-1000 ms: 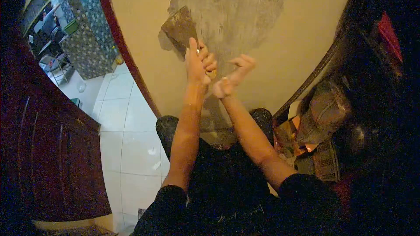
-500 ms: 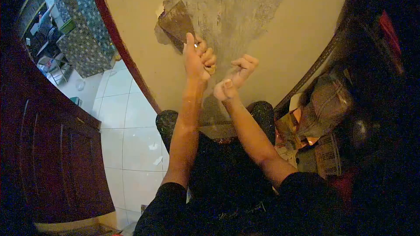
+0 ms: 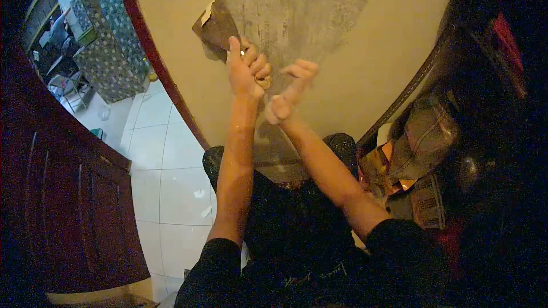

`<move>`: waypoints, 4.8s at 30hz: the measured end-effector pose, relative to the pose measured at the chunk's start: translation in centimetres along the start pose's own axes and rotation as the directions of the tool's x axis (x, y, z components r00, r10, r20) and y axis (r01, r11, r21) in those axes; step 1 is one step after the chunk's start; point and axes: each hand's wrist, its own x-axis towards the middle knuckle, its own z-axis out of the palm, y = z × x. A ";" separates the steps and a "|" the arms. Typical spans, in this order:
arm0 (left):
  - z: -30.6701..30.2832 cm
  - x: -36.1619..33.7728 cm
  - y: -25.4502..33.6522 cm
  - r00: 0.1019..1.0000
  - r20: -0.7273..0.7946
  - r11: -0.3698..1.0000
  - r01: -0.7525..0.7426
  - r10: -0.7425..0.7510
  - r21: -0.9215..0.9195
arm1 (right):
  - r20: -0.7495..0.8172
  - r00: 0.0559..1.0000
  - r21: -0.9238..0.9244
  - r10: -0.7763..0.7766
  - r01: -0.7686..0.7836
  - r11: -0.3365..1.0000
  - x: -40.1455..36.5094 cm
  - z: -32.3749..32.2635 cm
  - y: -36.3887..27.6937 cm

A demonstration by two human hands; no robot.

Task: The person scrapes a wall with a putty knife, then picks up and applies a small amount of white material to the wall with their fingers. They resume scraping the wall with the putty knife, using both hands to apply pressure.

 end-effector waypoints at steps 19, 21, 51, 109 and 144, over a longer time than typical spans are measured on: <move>1.3 -0.1 0.2 0.999 0.001 0.997 -0.053 0.053 -0.053 | -0.192 0.981 0.064 0.001 0.011 0.998 0.8 -1.4 -0.6; 1.6 -0.5 -0.9 1.000 0.001 0.999 -0.010 0.010 -0.031 | -0.185 0.982 0.064 0.032 -0.020 0.998 0.8 -1.3 -0.4; -1.0 -0.1 -3.2 0.999 0.023 0.989 -0.031 0.034 -0.146 | -0.044 0.999 -0.008 0.000 0.000 1.000 0.0 -1.3 2.5; 2.5 -3.7 -1.6 0.463 0.884 -0.575 -0.706 0.067 0.413 | 0.313 0.910 -0.128 0.271 -0.243 0.962 4.0 -5.6 -2.5; 0.1 3.6 1.3 0.043 0.998 -0.576 -0.817 -0.049 0.007 | 0.345 0.923 -0.216 -0.169 0.254 0.943 7.4 -4.0 -0.6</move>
